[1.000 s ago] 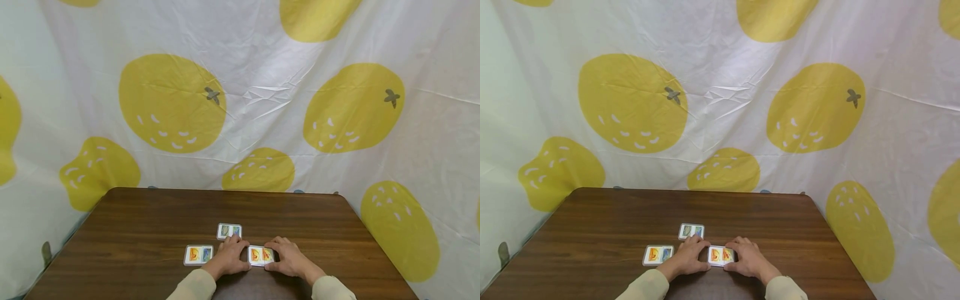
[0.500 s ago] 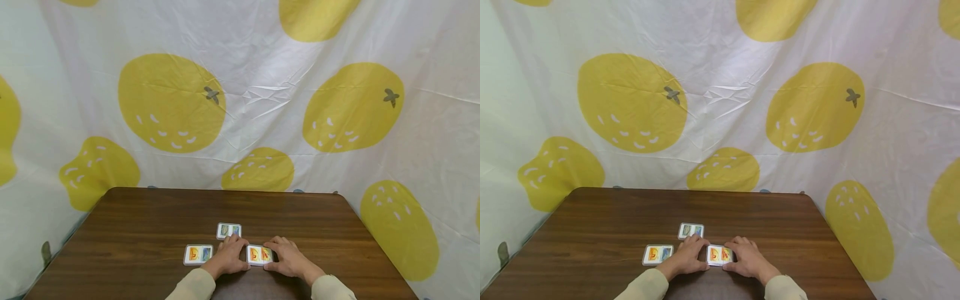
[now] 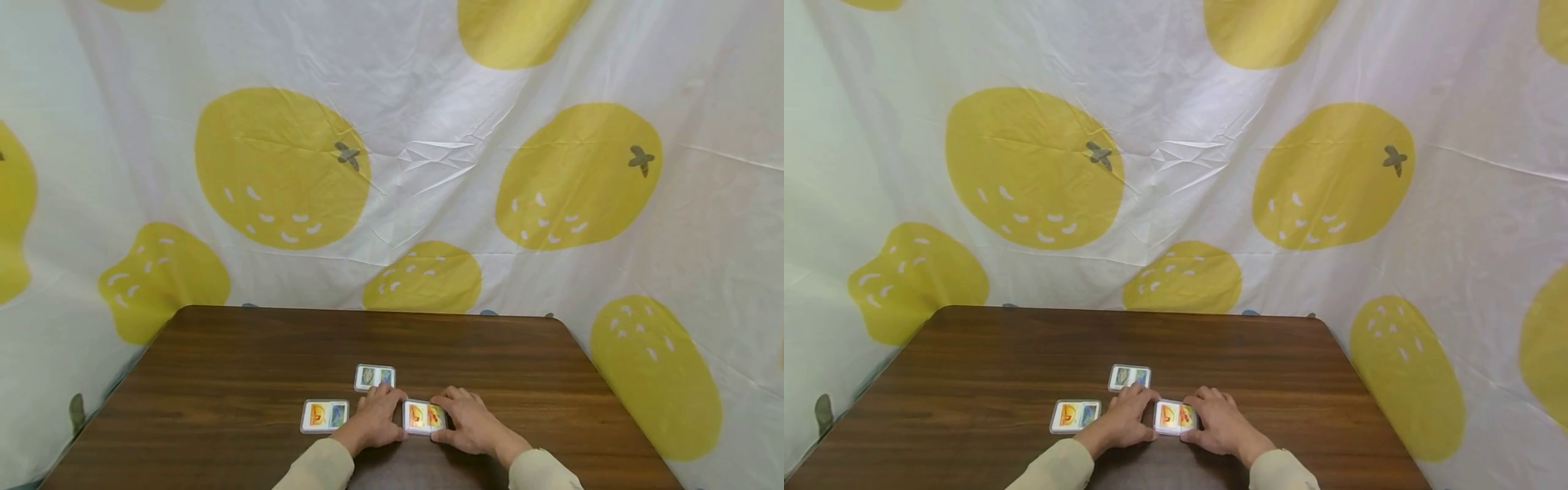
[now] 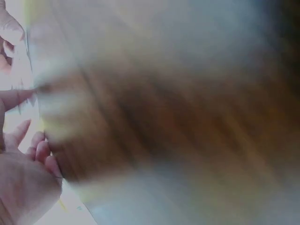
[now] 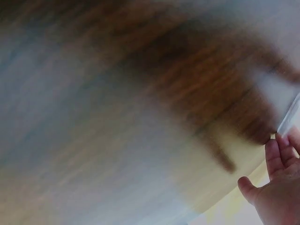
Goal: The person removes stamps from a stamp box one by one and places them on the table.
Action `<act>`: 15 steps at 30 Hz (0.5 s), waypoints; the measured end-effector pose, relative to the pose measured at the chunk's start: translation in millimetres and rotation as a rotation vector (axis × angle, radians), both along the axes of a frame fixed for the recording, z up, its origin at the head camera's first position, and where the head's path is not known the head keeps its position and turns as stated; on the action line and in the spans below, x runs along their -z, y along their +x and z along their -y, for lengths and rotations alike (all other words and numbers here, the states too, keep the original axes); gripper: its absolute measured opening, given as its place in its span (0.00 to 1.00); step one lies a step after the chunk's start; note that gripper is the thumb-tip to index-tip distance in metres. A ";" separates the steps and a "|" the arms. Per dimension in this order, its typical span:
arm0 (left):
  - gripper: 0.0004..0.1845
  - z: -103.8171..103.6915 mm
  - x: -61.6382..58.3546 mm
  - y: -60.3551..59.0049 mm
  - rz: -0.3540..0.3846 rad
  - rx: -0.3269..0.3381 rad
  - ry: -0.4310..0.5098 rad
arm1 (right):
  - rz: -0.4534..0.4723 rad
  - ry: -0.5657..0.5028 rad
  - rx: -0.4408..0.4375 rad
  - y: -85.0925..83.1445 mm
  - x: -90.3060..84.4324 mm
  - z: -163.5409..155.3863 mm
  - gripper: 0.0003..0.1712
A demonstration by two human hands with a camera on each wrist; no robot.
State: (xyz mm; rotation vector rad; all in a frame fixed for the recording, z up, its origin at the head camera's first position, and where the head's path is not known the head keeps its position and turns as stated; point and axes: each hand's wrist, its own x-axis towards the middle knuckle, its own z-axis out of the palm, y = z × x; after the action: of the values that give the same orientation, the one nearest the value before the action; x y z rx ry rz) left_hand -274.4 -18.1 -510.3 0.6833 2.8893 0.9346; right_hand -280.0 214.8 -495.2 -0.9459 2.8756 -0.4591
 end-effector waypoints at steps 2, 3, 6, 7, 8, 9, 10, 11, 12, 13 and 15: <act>0.19 0.6 -0.2 -0.1 -0.012 -0.011 0.010 | 0.013 0.003 0.000 1.3 -0.2 1.0 0.34; 0.18 1.1 -0.4 0.0 -0.021 -0.014 0.020 | 0.018 0.002 0.000 2.0 -0.3 1.7 0.34; 0.18 2.3 -1.3 0.1 -0.027 -0.017 0.012 | 0.031 0.005 0.001 3.2 0.1 3.1 0.35; 0.18 2.6 -1.6 0.0 -0.024 -0.014 0.011 | 0.033 0.007 0.005 3.5 -0.2 3.3 0.35; 0.18 2.7 -2.0 -0.1 -0.019 -0.009 0.008 | 0.034 0.009 0.008 3.6 -0.4 3.4 0.35; 0.19 2.7 -2.5 -0.3 -0.011 -0.004 0.006 | 0.033 0.010 0.010 3.7 -0.6 3.3 0.35; 0.19 2.7 -3.2 -0.5 -0.003 0.000 0.003 | 0.034 0.010 0.012 3.7 -0.7 3.1 0.35; 0.20 2.6 -3.7 -0.6 0.003 0.002 0.002 | 0.035 0.009 0.013 3.8 -0.9 2.9 0.35; 0.22 2.4 -4.0 -0.7 0.009 0.003 0.002 | 0.034 0.007 0.013 3.9 -1.2 2.7 0.35; 0.23 2.3 -4.6 -0.8 0.010 0.004 0.003 | 0.034 0.005 0.013 4.0 -1.1 2.7 0.35; 0.27 2.2 -4.9 -0.8 0.004 0.004 0.002 | 0.034 -0.003 0.013 4.1 -0.6 2.4 0.35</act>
State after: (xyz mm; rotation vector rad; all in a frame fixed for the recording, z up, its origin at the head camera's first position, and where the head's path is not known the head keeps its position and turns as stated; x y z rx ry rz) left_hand -275.3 -20.3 -505.3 0.6861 2.8829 0.9368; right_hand -275.9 212.4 -494.6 -0.9121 2.8532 -0.4760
